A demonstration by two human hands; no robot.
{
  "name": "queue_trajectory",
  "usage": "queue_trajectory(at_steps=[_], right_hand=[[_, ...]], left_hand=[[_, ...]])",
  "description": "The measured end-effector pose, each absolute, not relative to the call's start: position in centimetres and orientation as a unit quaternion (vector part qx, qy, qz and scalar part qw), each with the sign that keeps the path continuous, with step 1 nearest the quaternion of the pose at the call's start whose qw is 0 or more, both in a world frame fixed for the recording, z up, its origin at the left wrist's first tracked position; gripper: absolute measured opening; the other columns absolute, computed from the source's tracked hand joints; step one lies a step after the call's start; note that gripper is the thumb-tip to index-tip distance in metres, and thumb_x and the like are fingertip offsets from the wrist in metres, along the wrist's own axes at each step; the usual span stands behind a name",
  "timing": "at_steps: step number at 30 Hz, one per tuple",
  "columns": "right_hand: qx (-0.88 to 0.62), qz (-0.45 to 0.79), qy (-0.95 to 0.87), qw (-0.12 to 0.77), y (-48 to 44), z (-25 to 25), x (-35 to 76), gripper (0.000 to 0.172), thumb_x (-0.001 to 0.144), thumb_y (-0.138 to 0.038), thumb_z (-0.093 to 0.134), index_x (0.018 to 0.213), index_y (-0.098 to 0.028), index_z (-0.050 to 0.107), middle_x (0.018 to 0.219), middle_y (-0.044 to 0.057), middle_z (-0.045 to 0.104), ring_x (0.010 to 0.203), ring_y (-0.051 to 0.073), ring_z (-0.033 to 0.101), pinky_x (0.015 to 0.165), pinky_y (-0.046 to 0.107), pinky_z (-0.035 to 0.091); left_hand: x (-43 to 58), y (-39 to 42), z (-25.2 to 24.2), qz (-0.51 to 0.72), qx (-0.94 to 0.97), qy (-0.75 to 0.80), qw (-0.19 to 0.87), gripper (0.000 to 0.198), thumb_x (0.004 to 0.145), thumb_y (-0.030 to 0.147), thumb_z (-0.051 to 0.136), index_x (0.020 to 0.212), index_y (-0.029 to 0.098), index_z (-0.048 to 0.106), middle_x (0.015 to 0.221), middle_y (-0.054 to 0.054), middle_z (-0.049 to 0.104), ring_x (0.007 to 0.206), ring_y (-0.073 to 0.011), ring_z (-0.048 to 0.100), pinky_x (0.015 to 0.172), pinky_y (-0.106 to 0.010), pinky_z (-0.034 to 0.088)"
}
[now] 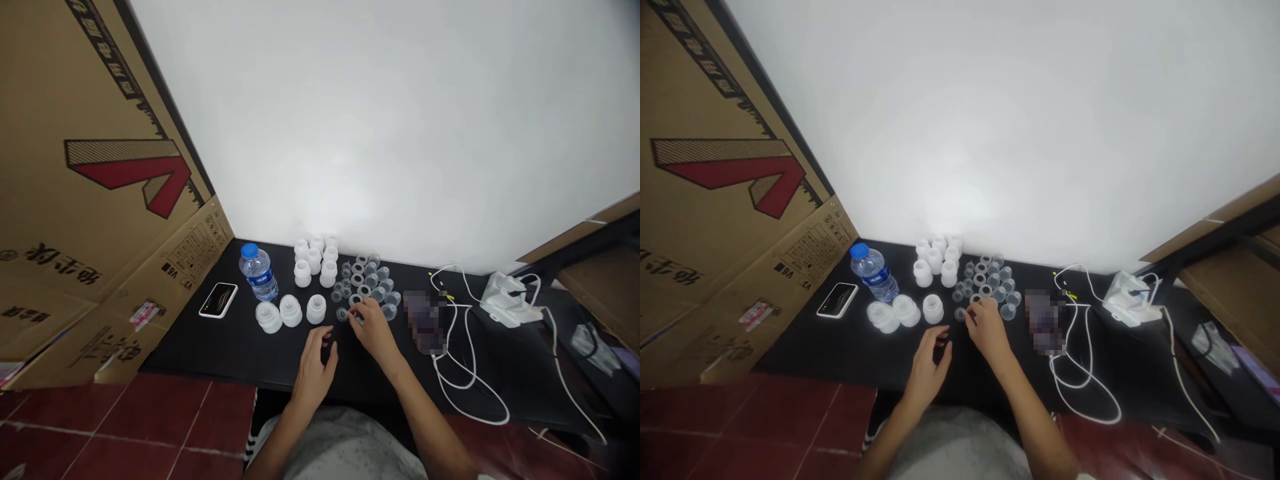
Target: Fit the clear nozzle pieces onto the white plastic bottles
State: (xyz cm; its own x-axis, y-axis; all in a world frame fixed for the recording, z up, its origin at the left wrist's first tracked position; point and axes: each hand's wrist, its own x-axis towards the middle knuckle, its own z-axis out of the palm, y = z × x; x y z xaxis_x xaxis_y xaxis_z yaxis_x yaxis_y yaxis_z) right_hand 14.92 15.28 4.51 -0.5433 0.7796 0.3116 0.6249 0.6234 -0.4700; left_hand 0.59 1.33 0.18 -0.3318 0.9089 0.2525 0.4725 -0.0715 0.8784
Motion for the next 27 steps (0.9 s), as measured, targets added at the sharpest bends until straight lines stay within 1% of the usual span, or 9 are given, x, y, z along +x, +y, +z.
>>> queue_trajectory(at_steps=[2,5,7,9,14,17,20,23,27], right_hand=[[-0.389,0.192,-0.866,0.25,14.1,4.0,16.1,0.013,0.1,-0.018,0.066,0.091,-0.023,0.074,0.091,0.008,0.068,0.092,0.029,0.064,0.084,0.04,0.054],[-0.399,0.222,-0.853,0.252,12.9,2.8,17.6,0.007,0.099,-0.023,0.069,0.102,-0.023,0.075,0.097,0.008,0.068,0.091,0.028,0.066,0.083,0.04,0.057],[-0.436,0.209,-0.832,0.272,12.6,2.0,18.4,0.017,0.101,-0.029,0.068,0.117,-0.023,0.074,0.102,0.009,0.067,0.089,0.027,0.067,0.083,0.042,0.058],[-0.466,0.185,-0.816,0.287,12.5,1.3,18.9,0.023,0.105,-0.033,0.063,0.123,-0.023,0.073,0.103,0.011,0.067,0.088,0.028,0.067,0.082,0.042,0.058],[-0.456,0.229,-0.798,0.319,11.4,0.7,19.3,0.024,0.111,-0.037,0.054,0.111,-0.025,0.075,0.099,0.009,0.067,0.087,0.025,0.067,0.079,0.036,0.057],[-0.434,0.285,-0.779,0.35,10.2,1.3,19.4,0.021,0.11,-0.039,0.058,0.115,-0.026,0.074,0.099,0.008,0.067,0.082,0.023,0.066,0.077,0.035,0.057],[-0.4,0.32,-0.788,0.341,9.3,2.1,19.2,0.018,0.109,-0.037,0.06,0.116,-0.027,0.073,0.101,0.008,0.066,0.085,0.023,0.066,0.079,0.036,0.058],[-0.375,0.341,-0.802,0.317,9.1,2.5,18.8,0.014,0.109,-0.033,0.061,0.112,-0.028,0.073,0.102,0.007,0.066,0.091,0.024,0.067,0.083,0.036,0.057],[-0.378,0.345,-0.803,0.307,9.3,2.4,18.7,0.011,0.107,-0.032,0.063,0.104,-0.027,0.073,0.095,0.006,0.065,0.086,0.024,0.065,0.079,0.035,0.055]], left_hand=[[0.7,1.8,0.3,0.49,0.539,0.649,0.219,0.04,0.109,0.026,0.052,0.148,0.026,0.056,0.137,-0.014,0.065,0.119,-0.0262,0.07,0.096,-0.042,0.063],[1.0,2.6,0.5,0.459,0.565,0.656,0.199,0.052,0.107,0.024,0.055,0.158,0.028,0.048,0.147,-0.014,0.059,0.131,-0.0281,0.065,0.107,-0.046,0.059],[1.3,3.2,0.5,0.432,0.584,0.663,0.178,0.057,0.106,0.024,0.058,0.161,0.029,0.046,0.148,-0.014,0.058,0.137,-0.03,0.061,0.112,-0.049,0.056],[1.6,3.7,0.4,0.406,0.602,0.67,0.157,0.052,0.106,0.025,0.06,0.157,0.027,0.052,0.146,-0.014,0.06,0.136,-0.0316,0.061,0.112,-0.052,0.056],[2.1,4.1,-0.4,0.398,0.617,0.667,0.13,0.029,0.107,0.02,0.055,0.132,0.025,0.07,0.132,-0.012,0.07,0.125,-0.03,0.067,0.109,-0.053,0.056],[2.0,3.8,-0.4,0.429,0.605,0.656,0.143,0.027,0.109,0.022,0.054,0.13,0.024,0.07,0.132,-0.012,0.072,0.125,-0.0289,0.068,0.11,-0.051,0.057],[1.9,3.5,-0.1,0.45,0.588,0.649,0.175,0.029,0.107,0.02,0.055,0.132,0.025,0.069,0.13,-0.011,0.072,0.122,-0.0272,0.07,0.109,-0.048,0.058],[1.9,3.4,0.0,0.453,0.574,0.646,0.221,0.033,0.103,0.015,0.056,0.129,0.026,0.071,0.129,-0.01,0.07,0.112,-0.0245,0.073,0.1,-0.041,0.063],[1.9,3.6,-0.2,0.467,0.552,0.645,0.246,0.032,0.098,0.012,0.058,0.123,0.024,0.072,0.123,-0.009,0.07,0.091,-0.0192,0.073,0.085,-0.035,0.065]])
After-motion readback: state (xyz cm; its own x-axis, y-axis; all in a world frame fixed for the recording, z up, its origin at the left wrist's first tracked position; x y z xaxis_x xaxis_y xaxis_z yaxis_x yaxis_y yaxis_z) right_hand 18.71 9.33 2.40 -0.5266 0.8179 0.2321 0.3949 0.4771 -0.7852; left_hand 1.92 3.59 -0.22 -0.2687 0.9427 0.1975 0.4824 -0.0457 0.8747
